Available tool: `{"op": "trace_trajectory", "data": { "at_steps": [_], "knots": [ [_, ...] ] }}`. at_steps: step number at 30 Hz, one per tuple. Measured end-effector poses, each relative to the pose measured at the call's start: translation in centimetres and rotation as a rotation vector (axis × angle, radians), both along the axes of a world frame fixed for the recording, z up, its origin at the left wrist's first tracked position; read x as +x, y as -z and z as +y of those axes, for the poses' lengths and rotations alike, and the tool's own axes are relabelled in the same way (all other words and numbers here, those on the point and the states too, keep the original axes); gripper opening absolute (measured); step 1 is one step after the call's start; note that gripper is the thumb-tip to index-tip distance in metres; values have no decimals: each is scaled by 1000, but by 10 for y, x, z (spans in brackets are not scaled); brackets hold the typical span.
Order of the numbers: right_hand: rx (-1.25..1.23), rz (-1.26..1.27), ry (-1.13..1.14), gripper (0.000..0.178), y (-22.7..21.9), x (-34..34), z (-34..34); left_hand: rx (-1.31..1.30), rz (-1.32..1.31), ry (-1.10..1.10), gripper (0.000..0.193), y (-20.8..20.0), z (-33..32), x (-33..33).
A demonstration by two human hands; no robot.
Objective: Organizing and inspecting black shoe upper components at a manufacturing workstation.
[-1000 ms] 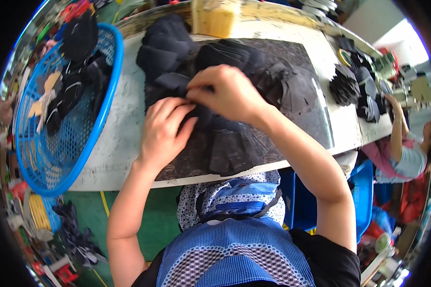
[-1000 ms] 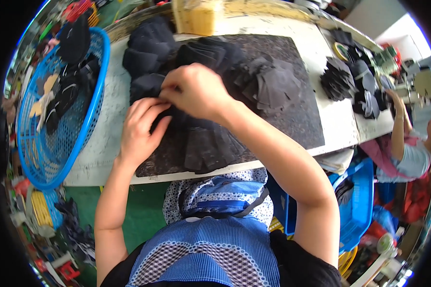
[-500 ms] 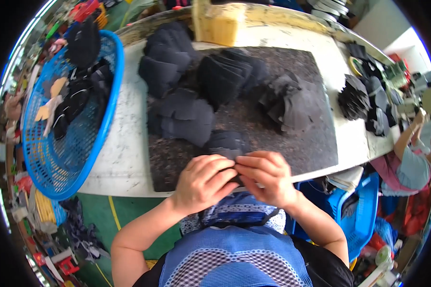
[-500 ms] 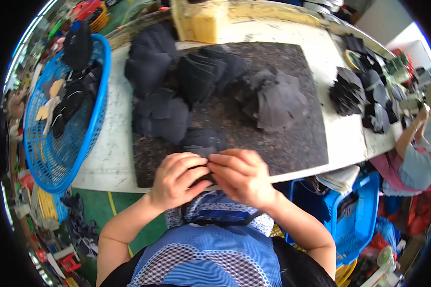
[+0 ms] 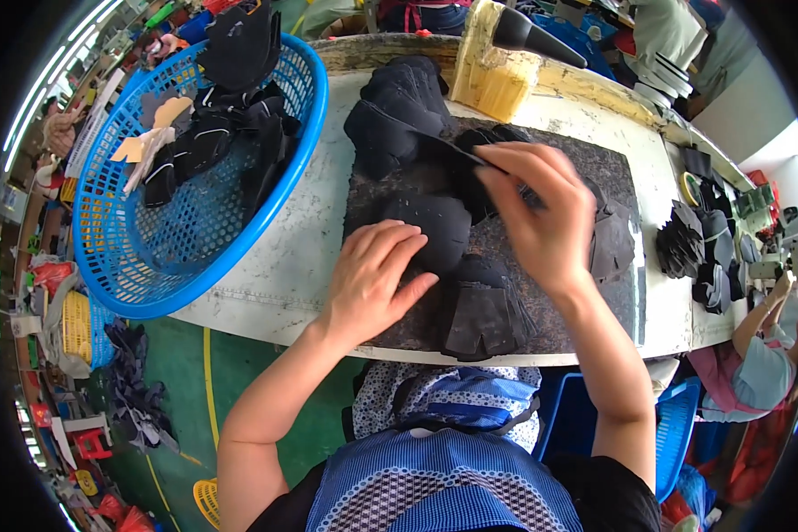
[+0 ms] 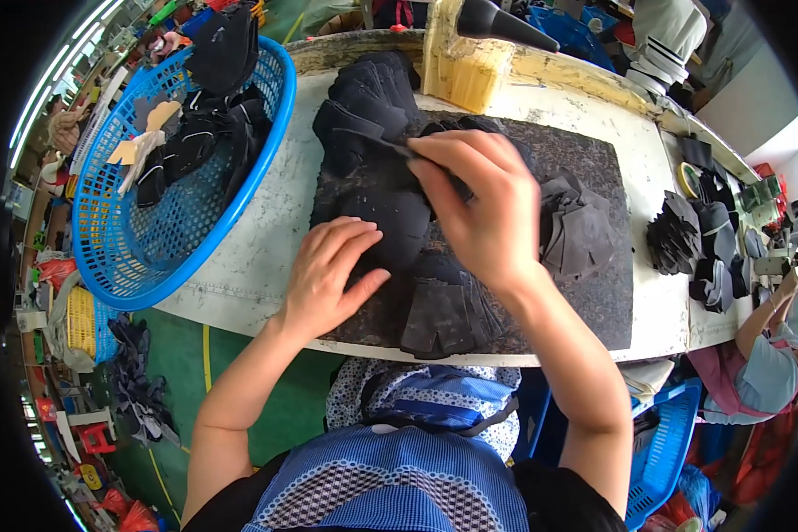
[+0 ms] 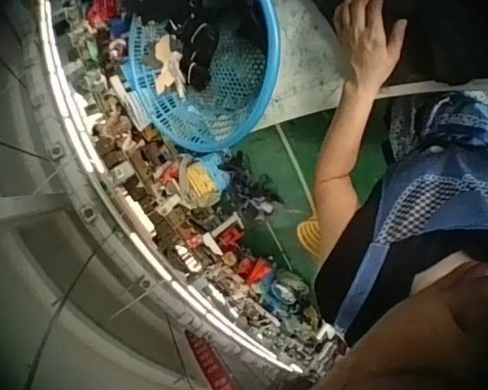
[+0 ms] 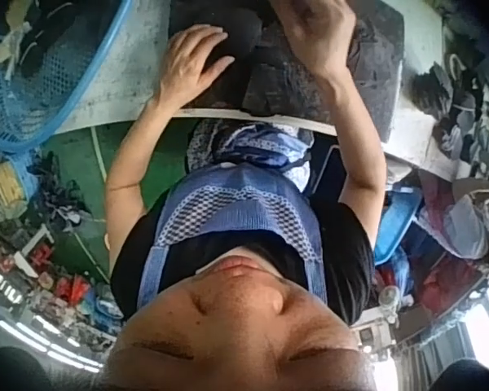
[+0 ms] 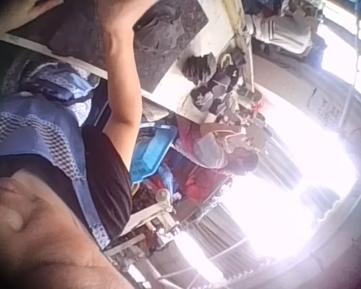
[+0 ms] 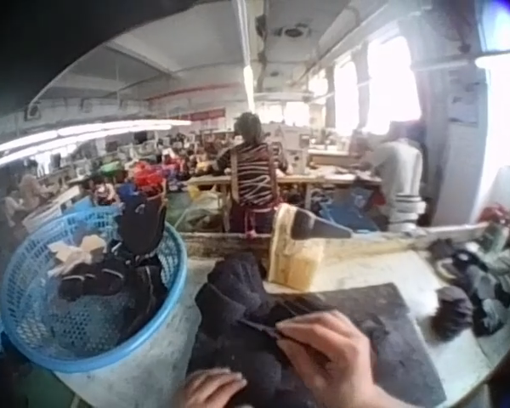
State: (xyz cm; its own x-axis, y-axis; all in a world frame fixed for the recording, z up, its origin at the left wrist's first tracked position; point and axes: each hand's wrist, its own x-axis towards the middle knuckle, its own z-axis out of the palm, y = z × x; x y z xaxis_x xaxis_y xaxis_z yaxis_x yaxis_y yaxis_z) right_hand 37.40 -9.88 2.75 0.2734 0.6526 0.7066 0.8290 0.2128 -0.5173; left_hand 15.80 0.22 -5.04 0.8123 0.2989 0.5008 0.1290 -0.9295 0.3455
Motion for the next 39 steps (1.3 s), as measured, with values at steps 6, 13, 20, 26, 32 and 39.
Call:
{"op": "trace_trajectory", "data": {
  "at_steps": [6,13,20,26,32,39],
  "knots": [
    [-341,-336,-245,34,45,-15,-141,65,-33,125,29,5,32,10],
    [-107,67,493,25,40,41,-164,-70,-182,231,28,-44,-14,53],
    [-216,-177,548,31,60,68,-146,-86,31,525,42,-19,-76,144],
    [-277,-197,630,28,46,64,-138,-278,53,537,31,-18,-78,146],
    [-330,-218,656,23,50,70,-140,-229,50,516,32,-16,-82,151],
    [267,484,720,10,21,86,-197,-2,-46,466,56,-14,-80,147]
  ]
}}
